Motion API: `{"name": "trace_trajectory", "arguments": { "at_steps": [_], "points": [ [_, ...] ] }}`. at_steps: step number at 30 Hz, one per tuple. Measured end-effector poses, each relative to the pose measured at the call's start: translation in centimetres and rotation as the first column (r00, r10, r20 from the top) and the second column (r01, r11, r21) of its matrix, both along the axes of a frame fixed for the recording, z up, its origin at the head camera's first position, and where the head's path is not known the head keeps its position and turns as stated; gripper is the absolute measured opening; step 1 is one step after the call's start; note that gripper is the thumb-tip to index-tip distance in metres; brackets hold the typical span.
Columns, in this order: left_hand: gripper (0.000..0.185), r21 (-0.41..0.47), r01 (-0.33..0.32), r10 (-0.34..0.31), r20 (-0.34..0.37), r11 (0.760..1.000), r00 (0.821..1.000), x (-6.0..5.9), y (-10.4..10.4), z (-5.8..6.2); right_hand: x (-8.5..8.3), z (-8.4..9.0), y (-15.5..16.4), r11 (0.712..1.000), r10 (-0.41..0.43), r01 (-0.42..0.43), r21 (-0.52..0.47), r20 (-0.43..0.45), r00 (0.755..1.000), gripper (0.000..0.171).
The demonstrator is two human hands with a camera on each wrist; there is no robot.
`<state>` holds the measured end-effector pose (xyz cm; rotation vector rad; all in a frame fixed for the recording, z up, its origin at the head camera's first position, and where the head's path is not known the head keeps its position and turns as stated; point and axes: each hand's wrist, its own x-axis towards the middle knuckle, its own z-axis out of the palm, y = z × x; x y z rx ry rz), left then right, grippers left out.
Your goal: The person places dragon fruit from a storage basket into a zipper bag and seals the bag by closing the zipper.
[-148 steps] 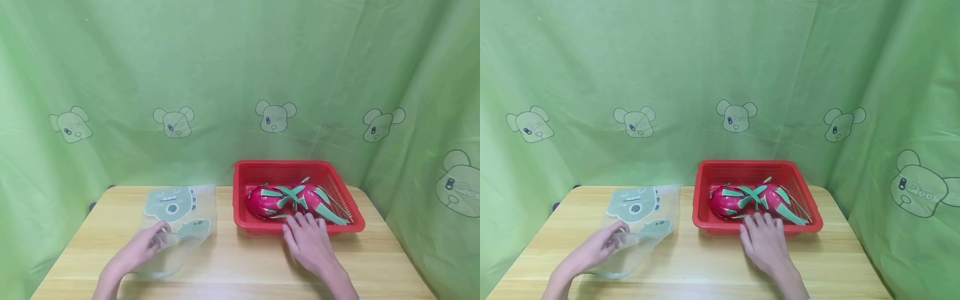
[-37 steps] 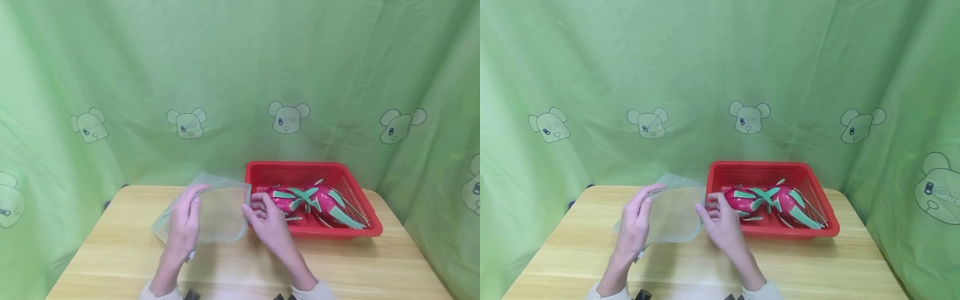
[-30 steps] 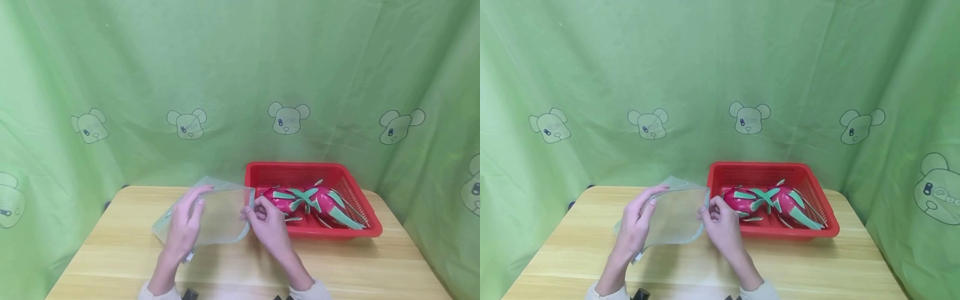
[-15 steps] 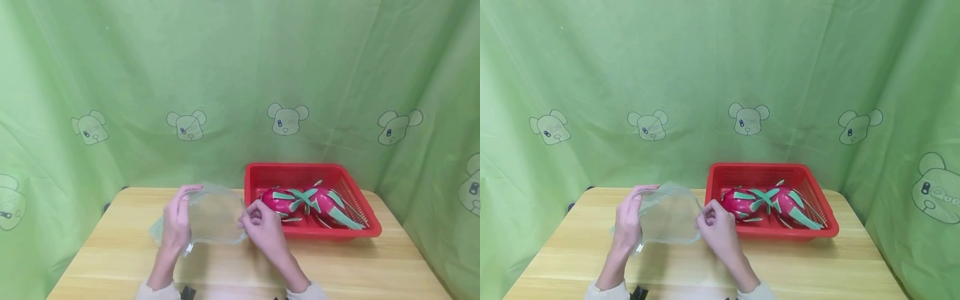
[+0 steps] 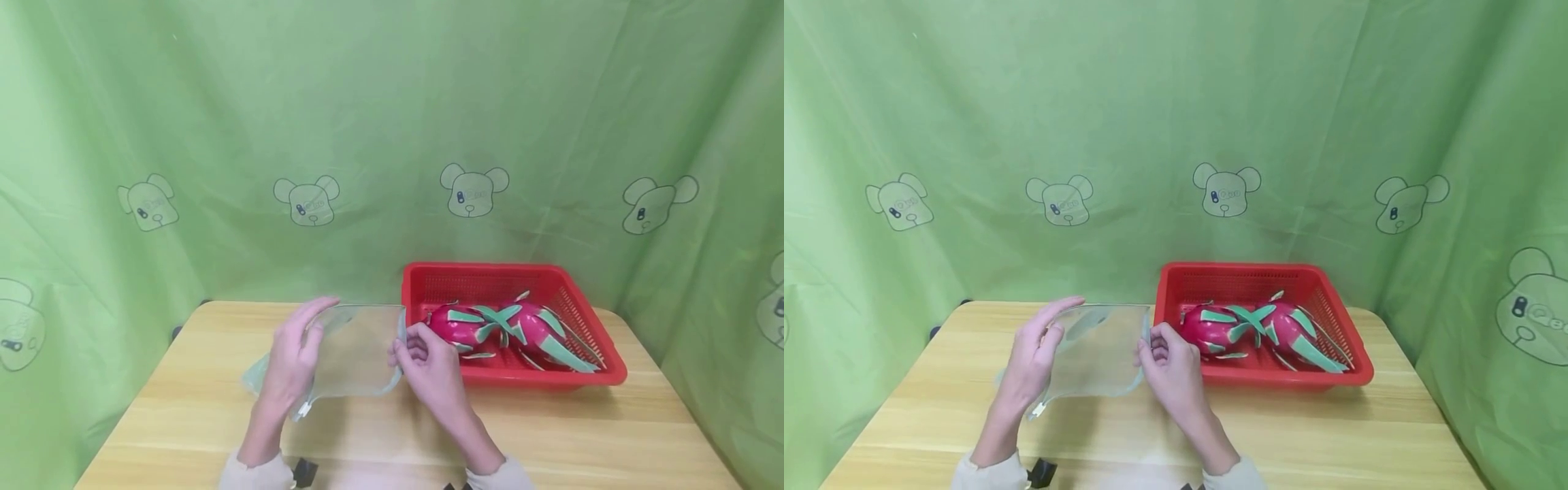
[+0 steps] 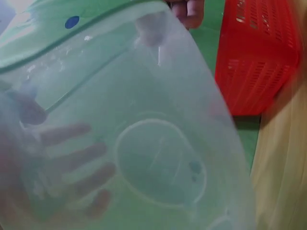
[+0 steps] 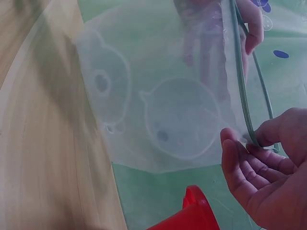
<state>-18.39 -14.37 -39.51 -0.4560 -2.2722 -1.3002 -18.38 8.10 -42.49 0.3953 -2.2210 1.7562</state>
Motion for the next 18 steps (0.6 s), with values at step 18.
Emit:
{"name": "trace_trajectory", "arguments": {
  "at_steps": [18],
  "points": [
    [0.049, 0.281, -0.121, 0.163, -0.130, 0.952, 0.978, -0.48, 0.05, -0.51, -0.22, -0.24, 0.02, 0.986, -0.104, 0.098, 0.135, 0.034, 0.994, 0.005]
  ]
}}
